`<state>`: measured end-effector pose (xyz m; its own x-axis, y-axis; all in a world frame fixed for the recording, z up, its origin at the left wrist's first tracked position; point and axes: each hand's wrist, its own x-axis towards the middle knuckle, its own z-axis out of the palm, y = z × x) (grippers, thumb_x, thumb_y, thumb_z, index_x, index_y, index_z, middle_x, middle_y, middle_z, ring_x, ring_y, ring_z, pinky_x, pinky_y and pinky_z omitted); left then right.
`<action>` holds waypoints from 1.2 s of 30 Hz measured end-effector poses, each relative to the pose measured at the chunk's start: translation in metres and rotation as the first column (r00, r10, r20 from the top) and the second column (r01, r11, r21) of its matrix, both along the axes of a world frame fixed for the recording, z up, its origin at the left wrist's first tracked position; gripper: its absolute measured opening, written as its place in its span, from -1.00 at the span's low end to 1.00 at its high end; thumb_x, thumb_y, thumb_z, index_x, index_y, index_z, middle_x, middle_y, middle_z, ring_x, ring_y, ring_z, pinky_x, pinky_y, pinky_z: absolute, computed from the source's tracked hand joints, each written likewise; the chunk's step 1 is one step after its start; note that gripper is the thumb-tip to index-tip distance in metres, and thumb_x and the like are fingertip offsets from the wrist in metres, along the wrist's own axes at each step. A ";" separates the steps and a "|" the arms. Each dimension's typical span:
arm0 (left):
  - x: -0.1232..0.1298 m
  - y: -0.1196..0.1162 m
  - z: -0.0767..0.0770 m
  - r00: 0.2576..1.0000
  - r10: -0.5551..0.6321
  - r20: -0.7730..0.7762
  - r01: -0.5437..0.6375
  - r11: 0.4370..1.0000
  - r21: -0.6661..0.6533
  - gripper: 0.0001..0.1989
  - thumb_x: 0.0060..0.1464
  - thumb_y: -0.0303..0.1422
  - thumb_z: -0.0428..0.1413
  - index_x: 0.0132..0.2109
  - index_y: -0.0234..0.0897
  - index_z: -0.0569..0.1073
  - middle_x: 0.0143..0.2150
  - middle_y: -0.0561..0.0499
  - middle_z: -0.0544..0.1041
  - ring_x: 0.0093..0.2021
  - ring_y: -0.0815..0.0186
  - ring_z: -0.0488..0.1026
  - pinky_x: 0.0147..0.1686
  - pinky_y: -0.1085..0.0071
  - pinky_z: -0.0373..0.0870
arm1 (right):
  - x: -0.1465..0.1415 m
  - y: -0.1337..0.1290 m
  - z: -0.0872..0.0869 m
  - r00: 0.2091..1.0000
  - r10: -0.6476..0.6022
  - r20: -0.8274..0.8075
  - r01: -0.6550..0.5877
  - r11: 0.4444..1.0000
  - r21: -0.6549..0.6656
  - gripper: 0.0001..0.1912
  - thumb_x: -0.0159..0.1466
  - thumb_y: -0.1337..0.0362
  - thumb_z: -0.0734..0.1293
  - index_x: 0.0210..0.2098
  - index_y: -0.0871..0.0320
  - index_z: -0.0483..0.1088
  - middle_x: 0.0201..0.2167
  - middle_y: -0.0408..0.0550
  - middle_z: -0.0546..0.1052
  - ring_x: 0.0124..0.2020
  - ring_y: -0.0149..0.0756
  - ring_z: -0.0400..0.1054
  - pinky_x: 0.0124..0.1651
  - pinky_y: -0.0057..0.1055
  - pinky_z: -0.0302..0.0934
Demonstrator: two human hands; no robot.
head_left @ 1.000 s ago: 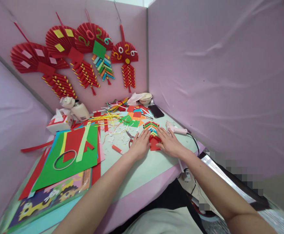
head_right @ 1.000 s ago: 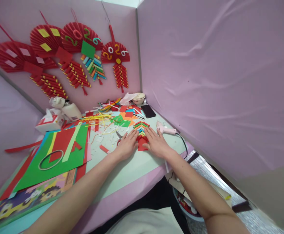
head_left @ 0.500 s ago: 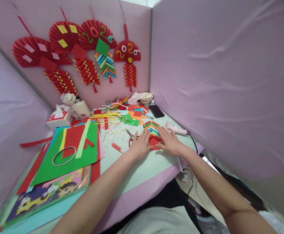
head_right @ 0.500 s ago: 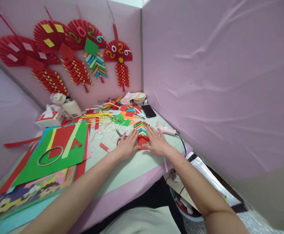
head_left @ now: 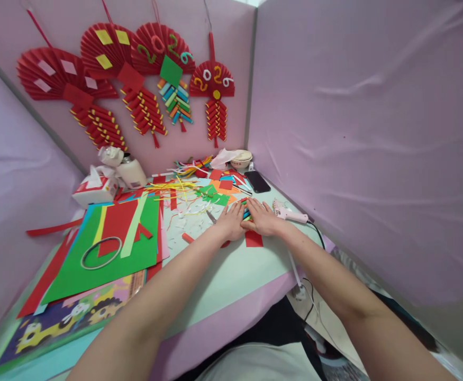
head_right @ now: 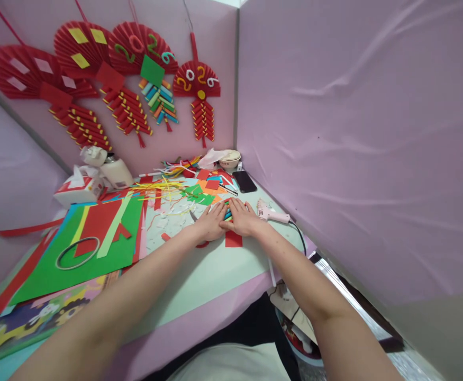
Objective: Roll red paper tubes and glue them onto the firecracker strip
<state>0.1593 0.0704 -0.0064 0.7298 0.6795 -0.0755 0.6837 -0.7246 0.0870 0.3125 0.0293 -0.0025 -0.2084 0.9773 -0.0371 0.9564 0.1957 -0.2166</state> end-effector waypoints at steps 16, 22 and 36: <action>-0.049 -0.029 0.030 0.985 0.118 0.123 -0.126 0.990 0.058 -0.17 0.01 -0.05 -0.01 0.28 -0.45 -0.10 0.33 -0.26 -0.13 0.32 0.09 -0.24 0.21 0.07 -0.24 | -0.003 0.010 -0.001 0.996 0.087 -0.021 -0.085 0.994 0.065 -0.23 0.25 -0.14 -0.13 0.30 0.21 -0.26 0.32 0.00 -0.23 0.32 -0.26 -0.41 0.27 -0.18 -0.39; -0.081 -0.078 0.015 0.959 0.141 0.245 -0.160 0.985 0.060 -0.29 0.07 -0.19 -0.01 0.27 -0.35 -0.09 0.32 -0.22 -0.05 0.32 0.16 -0.18 0.22 0.10 -0.20 | -0.014 0.022 -0.025 1.000 -0.009 -0.014 0.010 0.996 0.093 -0.21 0.26 -0.13 -0.09 0.30 0.28 -0.23 0.32 0.06 -0.21 0.32 -0.20 -0.40 0.28 -0.17 -0.40; -0.085 -0.094 -0.002 0.896 0.021 0.443 -0.092 0.986 0.141 -0.62 0.12 -0.38 -0.05 0.11 -0.24 0.25 0.15 -0.10 0.30 0.19 0.21 0.13 0.12 0.18 0.04 | 0.007 0.027 0.015 0.916 -0.089 -0.392 0.192 0.954 0.231 -0.42 0.30 0.04 -0.04 0.17 0.25 0.13 0.16 0.10 0.25 0.15 -0.23 0.15 0.13 -0.27 0.08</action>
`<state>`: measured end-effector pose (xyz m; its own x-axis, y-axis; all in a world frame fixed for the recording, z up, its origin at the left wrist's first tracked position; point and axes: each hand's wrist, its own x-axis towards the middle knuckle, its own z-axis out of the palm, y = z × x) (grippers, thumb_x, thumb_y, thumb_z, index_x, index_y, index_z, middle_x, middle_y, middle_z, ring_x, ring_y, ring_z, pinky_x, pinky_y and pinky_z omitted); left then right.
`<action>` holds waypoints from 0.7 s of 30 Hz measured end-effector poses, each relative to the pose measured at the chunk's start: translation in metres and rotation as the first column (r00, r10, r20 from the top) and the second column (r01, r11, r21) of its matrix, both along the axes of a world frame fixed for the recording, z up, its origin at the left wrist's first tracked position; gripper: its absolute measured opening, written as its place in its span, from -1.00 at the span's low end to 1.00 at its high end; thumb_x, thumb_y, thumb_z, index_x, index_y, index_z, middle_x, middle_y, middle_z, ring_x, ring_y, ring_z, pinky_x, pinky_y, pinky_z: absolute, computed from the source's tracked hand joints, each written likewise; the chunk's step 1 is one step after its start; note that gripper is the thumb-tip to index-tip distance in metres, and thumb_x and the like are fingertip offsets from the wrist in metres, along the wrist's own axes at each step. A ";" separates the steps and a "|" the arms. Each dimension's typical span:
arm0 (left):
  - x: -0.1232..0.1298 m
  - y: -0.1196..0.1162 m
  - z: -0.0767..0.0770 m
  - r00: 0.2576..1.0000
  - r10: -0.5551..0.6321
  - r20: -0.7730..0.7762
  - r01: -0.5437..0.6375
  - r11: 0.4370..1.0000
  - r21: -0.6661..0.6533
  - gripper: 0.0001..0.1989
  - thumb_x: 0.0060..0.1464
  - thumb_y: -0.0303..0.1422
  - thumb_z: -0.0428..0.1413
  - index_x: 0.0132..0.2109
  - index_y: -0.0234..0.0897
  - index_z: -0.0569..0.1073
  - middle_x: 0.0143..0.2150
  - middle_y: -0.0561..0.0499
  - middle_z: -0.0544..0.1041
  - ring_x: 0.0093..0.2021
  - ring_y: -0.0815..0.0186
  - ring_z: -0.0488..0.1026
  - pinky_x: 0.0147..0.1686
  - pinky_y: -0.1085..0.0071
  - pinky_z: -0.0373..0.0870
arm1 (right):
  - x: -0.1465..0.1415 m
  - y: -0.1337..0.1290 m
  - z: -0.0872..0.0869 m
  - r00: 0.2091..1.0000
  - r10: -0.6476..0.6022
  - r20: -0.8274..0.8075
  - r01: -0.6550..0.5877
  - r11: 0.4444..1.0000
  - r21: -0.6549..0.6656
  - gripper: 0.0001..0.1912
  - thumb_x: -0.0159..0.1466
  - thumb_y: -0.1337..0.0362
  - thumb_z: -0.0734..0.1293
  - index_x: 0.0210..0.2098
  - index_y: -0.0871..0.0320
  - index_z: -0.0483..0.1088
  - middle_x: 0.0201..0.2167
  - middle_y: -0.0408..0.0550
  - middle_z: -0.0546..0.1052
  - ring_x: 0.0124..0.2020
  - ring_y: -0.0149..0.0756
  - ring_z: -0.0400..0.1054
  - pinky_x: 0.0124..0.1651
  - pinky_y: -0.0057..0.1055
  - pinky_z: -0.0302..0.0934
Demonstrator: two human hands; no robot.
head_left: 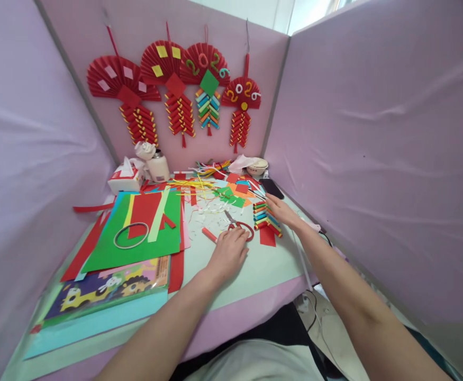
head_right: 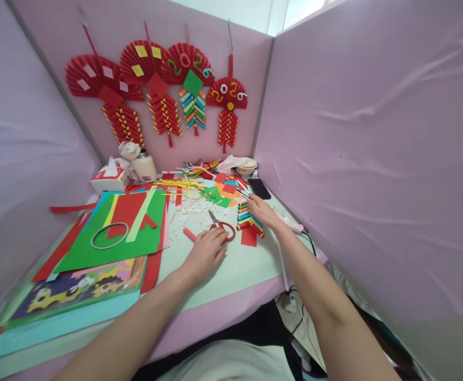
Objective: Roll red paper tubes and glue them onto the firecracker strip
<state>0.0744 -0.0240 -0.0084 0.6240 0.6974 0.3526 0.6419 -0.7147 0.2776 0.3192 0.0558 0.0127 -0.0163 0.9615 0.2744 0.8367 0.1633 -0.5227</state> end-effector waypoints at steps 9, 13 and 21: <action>0.003 -0.005 -0.003 0.993 -0.078 0.088 0.078 0.997 0.001 -0.76 0.13 -0.42 -0.06 -0.09 -0.23 0.42 -0.07 -0.05 0.44 -0.03 0.25 0.31 -0.06 0.26 0.19 | -0.029 -0.039 0.002 0.966 -0.075 -0.248 0.131 0.967 0.219 -0.60 0.22 0.08 0.15 -0.18 0.24 0.42 -0.35 0.00 0.52 -0.36 -0.26 0.39 -0.32 -0.38 0.26; 0.001 -0.005 -0.004 0.993 -0.077 0.087 0.075 0.997 0.017 -0.79 0.14 -0.42 -0.06 -0.16 -0.24 0.45 -0.15 -0.03 0.47 -0.10 0.25 0.33 -0.11 0.27 0.19 | -0.067 -0.064 -0.016 0.958 -0.045 -0.283 0.119 0.962 0.247 -0.62 0.25 0.09 0.12 -0.33 0.21 0.44 -0.51 -0.08 0.50 -0.47 -0.31 0.35 -0.38 -0.42 0.22; -0.008 -0.022 -0.006 0.990 -0.135 0.032 0.132 0.989 0.067 -0.77 0.17 -0.46 -0.11 -0.33 -0.31 0.43 -0.33 -0.04 0.46 -0.23 0.29 0.34 -0.21 0.31 0.18 | -0.096 -0.083 -0.041 0.968 0.021 -0.252 0.058 0.952 0.302 -0.78 0.22 0.26 0.17 -0.27 0.18 0.43 -0.33 0.00 0.48 -0.28 -0.26 0.34 -0.16 -0.35 0.20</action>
